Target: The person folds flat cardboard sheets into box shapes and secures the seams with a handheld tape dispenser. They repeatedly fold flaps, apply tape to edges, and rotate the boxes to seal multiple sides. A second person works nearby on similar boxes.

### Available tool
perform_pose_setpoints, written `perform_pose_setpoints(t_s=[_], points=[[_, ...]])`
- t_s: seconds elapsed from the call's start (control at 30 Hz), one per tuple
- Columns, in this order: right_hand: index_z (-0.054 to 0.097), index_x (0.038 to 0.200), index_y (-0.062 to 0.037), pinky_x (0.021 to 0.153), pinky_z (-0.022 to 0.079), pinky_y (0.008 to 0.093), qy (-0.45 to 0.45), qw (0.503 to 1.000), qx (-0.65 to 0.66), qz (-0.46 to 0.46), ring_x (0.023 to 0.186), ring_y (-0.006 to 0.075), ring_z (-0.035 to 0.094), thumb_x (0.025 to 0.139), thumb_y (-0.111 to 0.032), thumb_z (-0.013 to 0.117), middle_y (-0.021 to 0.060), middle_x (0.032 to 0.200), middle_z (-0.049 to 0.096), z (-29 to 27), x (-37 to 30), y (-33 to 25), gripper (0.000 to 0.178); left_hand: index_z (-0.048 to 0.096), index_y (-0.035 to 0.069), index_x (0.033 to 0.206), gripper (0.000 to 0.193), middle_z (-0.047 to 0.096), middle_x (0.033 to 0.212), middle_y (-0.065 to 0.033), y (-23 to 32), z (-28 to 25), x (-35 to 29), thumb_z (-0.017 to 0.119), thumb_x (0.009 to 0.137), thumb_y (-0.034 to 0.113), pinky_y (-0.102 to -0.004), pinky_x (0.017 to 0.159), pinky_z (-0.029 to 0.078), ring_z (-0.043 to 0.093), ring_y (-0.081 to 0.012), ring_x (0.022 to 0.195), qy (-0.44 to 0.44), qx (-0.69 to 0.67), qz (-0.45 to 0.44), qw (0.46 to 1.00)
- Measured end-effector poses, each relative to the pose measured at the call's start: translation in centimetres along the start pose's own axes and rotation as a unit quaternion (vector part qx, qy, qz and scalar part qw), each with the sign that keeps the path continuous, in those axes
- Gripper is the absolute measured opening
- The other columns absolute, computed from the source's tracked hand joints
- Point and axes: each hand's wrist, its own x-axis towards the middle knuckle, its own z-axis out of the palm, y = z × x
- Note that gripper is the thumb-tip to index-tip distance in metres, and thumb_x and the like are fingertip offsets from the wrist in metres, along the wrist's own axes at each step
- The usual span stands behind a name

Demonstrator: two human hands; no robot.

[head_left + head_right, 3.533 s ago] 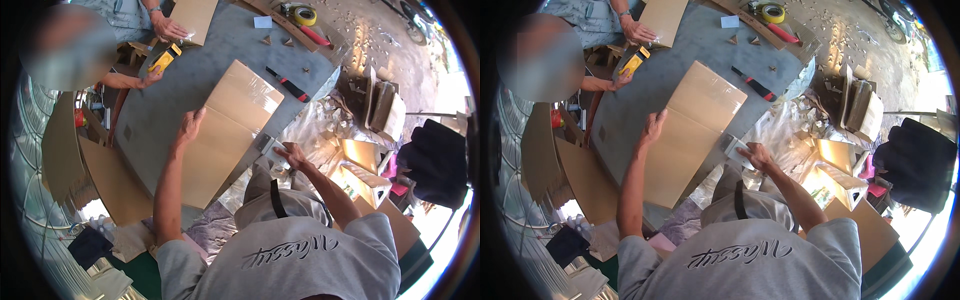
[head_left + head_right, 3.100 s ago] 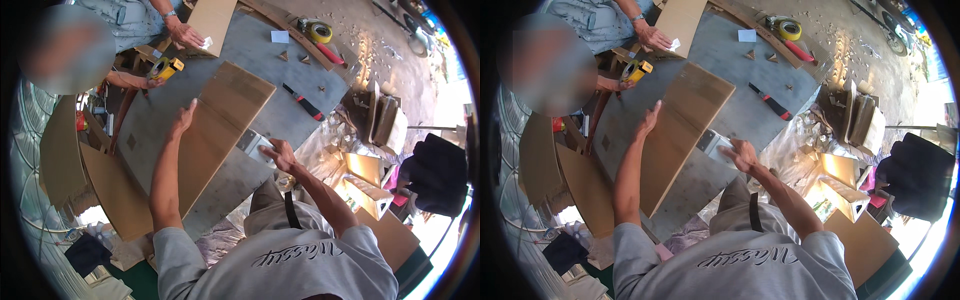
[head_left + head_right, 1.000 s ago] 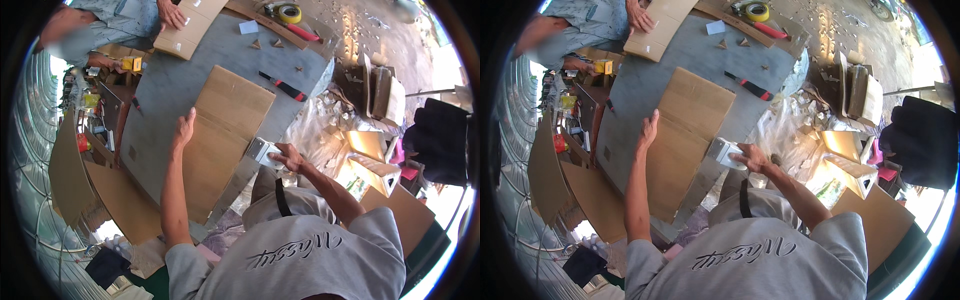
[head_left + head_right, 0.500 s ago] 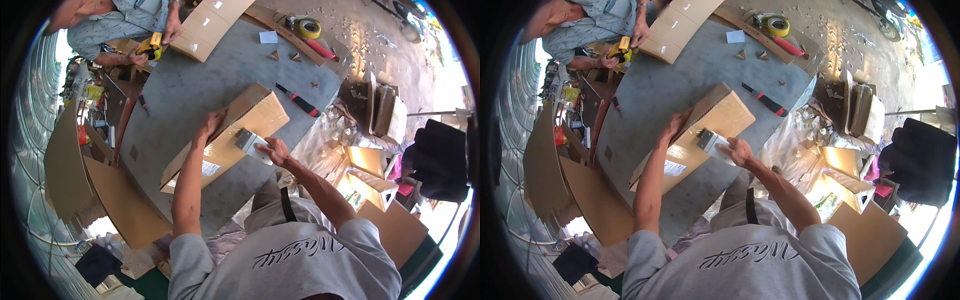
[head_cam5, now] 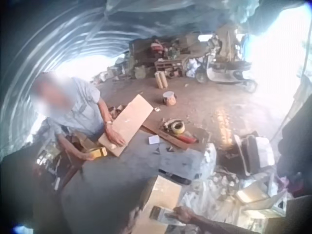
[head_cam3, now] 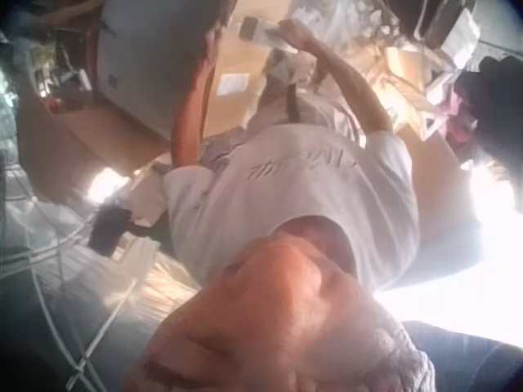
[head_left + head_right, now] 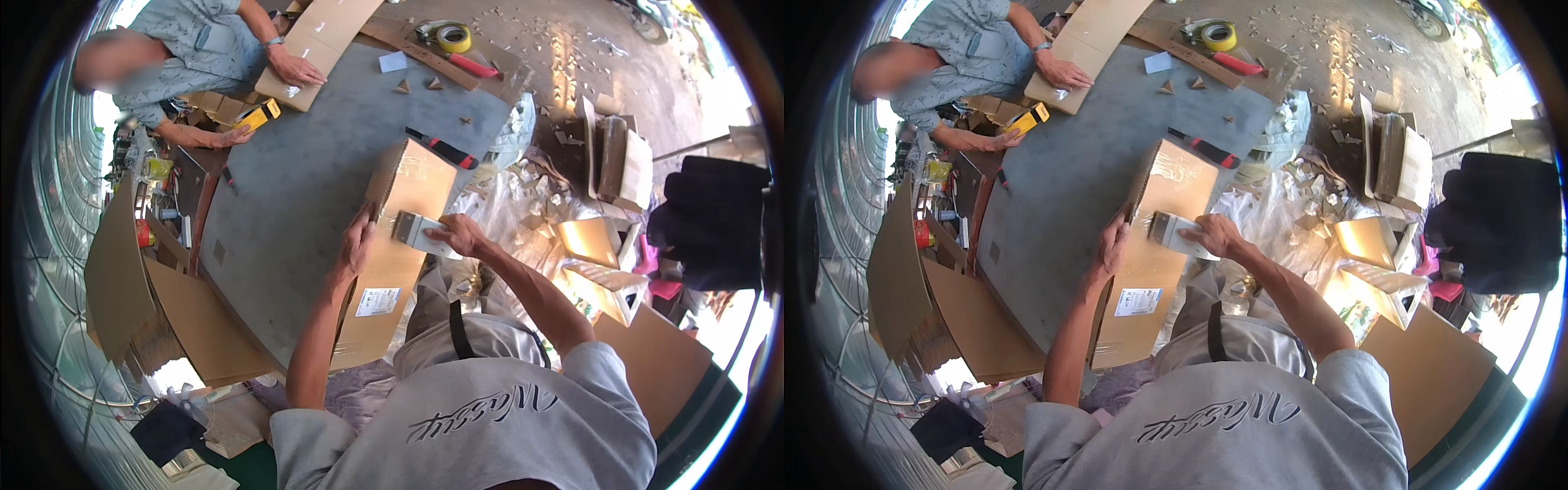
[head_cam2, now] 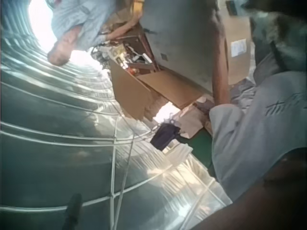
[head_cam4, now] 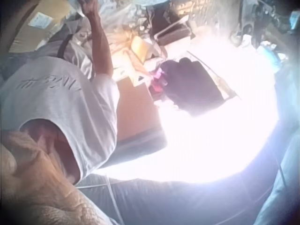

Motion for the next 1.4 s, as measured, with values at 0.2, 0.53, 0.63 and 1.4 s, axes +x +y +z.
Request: perform_pose_setpoints(t_s=[0.2, 0.53, 0.63, 1.4], points=[[0.073, 0.088, 0.0036, 0.080, 0.052, 0.0492, 0.010, 0.999, -0.013, 0.038, 0.086, 0.0396, 0.071, 0.091, -0.065, 0.063, 0.0245, 0.085, 0.072, -1.4, -4.4, -0.9, 0.069, 0.051, -0.004, 0.146, 0.045, 0.057, 0.143, -0.0288, 4.2, -0.9, -0.6, 0.053, 0.104, 0.013, -0.0447, 0.107, 0.050, 0.057, -0.0445, 0.130, -0.035, 0.170, 0.086, 0.981], [0.074, 0.089, 0.0049, 0.074, 0.050, 0.0497, 0.011, 0.997, -0.036, 0.065, 0.082, 0.0380, 0.070, 0.092, -0.061, 0.065, 0.0258, 0.082, 0.070, -0.5, -3.3, 1.7, 0.066, 0.059, 0.002, 0.142, 0.044, 0.047, 0.155, -0.0268, 3.2, -0.7, -0.2, 0.056, 0.099, 0.009, -0.0461, 0.109, 0.050, 0.055, -0.0429, 0.135, -0.043, 0.329, 0.209, 0.920], [0.077, 0.092, -0.0024, 0.072, 0.049, 0.0501, 0.008, 0.997, -0.066, 0.045, 0.081, 0.0388, 0.068, 0.096, -0.056, 0.064, 0.0236, 0.080, 0.069, 1.7, -0.6, 4.2, 0.056, 0.063, 0.005, 0.138, 0.044, 0.040, 0.161, -0.0248, 3.1, -0.4, -0.1, 0.059, 0.094, 0.009, -0.0480, 0.110, 0.048, 0.051, -0.0415, 0.139, -0.058, 0.410, 0.248, 0.876], [0.080, 0.106, -0.0028, 0.089, 0.055, 0.0437, 0.006, 0.938, -0.209, 0.276, 0.098, 0.0310, 0.076, 0.081, -0.061, 0.063, 0.0164, 0.102, 0.079, 0.4, 0.8, -8.6, 0.065, 0.038, 0.025, 0.162, 0.058, 0.021, 0.174, -0.0080, 3.7, 4.0, -1.9, 0.044, 0.105, 0.036, -0.0727, 0.116, 0.024, 0.018, -0.0535, 0.154, -0.128, 0.729, 0.182, 0.647]])
